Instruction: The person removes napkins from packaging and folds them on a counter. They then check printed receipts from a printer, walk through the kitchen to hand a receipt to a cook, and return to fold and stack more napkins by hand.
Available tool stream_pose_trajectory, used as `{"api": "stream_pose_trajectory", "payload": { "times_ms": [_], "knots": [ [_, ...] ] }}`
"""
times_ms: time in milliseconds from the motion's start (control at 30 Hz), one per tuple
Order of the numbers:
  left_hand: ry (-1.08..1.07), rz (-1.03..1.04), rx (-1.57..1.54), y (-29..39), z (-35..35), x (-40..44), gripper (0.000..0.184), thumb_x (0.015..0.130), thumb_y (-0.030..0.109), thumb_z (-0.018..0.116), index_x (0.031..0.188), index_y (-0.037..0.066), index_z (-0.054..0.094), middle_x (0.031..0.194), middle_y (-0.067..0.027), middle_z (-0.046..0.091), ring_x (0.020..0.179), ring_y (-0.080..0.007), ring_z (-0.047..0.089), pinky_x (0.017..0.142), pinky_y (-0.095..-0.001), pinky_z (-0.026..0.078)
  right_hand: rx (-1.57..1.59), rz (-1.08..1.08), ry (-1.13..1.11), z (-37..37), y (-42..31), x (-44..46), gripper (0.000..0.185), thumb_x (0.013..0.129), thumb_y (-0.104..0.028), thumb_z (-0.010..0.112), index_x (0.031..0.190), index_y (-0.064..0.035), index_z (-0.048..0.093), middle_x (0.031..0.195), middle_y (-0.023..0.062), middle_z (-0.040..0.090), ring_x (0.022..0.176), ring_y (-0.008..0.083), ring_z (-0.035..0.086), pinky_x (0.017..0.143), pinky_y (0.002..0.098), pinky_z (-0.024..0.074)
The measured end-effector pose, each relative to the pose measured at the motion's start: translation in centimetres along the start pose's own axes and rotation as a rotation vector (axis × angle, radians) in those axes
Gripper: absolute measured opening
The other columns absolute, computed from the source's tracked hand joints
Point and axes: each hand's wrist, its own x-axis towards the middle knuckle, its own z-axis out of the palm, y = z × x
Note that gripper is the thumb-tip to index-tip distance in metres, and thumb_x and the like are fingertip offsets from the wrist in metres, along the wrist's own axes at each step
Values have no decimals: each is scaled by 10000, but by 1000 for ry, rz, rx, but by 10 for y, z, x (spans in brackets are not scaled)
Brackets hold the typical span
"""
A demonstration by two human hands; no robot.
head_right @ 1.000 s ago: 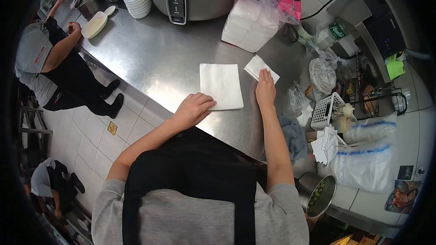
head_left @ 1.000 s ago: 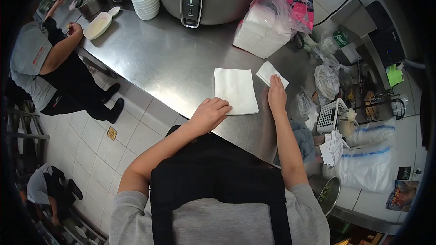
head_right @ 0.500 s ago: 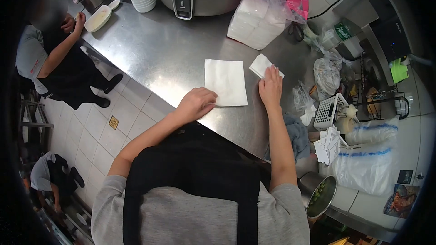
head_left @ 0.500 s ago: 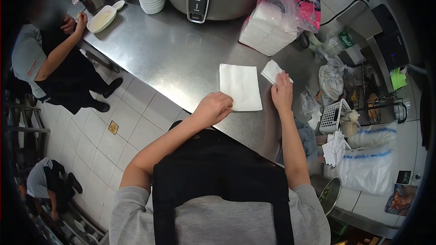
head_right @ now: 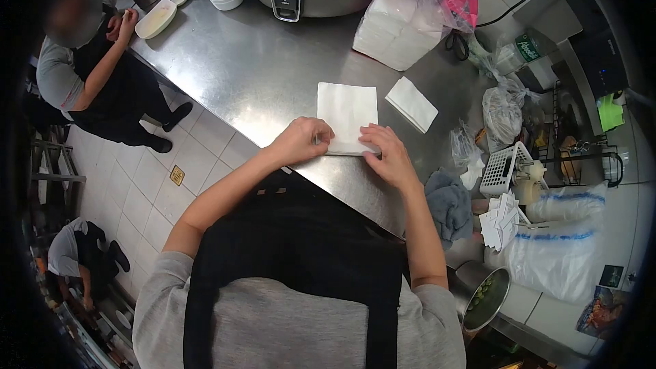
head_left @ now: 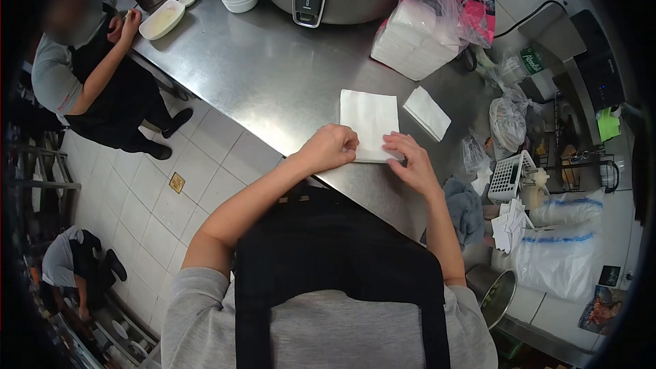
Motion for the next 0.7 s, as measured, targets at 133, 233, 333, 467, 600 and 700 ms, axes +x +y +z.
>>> {"api": "stream_pose_trajectory", "payload": {
  "times_ms": [133, 233, 333, 467, 600, 700],
  "knots": [
    [-28, -33, -179, -2, -15, 2, 162, 732, 19, 598, 879, -9, 661, 953, -131, 680, 872, -266, 654, 790, -351, 508, 310, 227, 109, 12, 16, -2, 138, 781, -50, 607, 917, -25, 605, 1088, 107, 651, 1114, 286, 573, 919, 358, 447],
    [-94, 144, -94, -9, -25, -4, 195, 730, 0, 613, 920, 0, 657, 1022, -112, 669, 928, -268, 642, 819, -341, 511, 356, 264, 104, 11, 12, -1, 117, 793, -26, 598, 909, -12, 600, 1071, 99, 660, 1131, 265, 566, 953, 345, 416],
    [-115, 194, 26, -11, -26, -10, 229, 724, 14, 641, 953, 18, 656, 1083, -93, 654, 961, -266, 628, 836, -339, 513, 332, 257, 63, 10, 8, -1, 126, 799, -5, 591, 924, 5, 604, 1076, 97, 662, 1159, 247, 550, 996, 337, 382],
    [-81, 268, 92, -13, -21, -12, 183, 733, 23, 645, 915, 21, 665, 1071, -78, 661, 965, -263, 625, 835, -345, 513, 329, 289, 30, 8, 11, 0, 152, 801, -11, 601, 950, 10, 614, 1082, 98, 663, 1179, 252, 542, 999, 335, 381],
    [-59, 336, 147, -17, -20, -10, 118, 751, 36, 638, 864, 17, 669, 1052, -76, 667, 945, -252, 628, 816, -355, 515, 317, 312, 13, 9, 14, 1, 153, 807, -11, 598, 958, 4, 625, 1080, 96, 665, 1190, 257, 535, 997, 331, 384],
    [-45, 347, 135, -16, -19, -9, 101, 764, 43, 632, 854, 11, 665, 1038, -89, 670, 929, -258, 628, 798, -359, 514, 286, 274, 18, 10, 17, 1, 148, 816, -11, 594, 957, 2, 634, 1078, 96, 668, 1190, 257, 536, 987, 314, 391]
  ]
}}
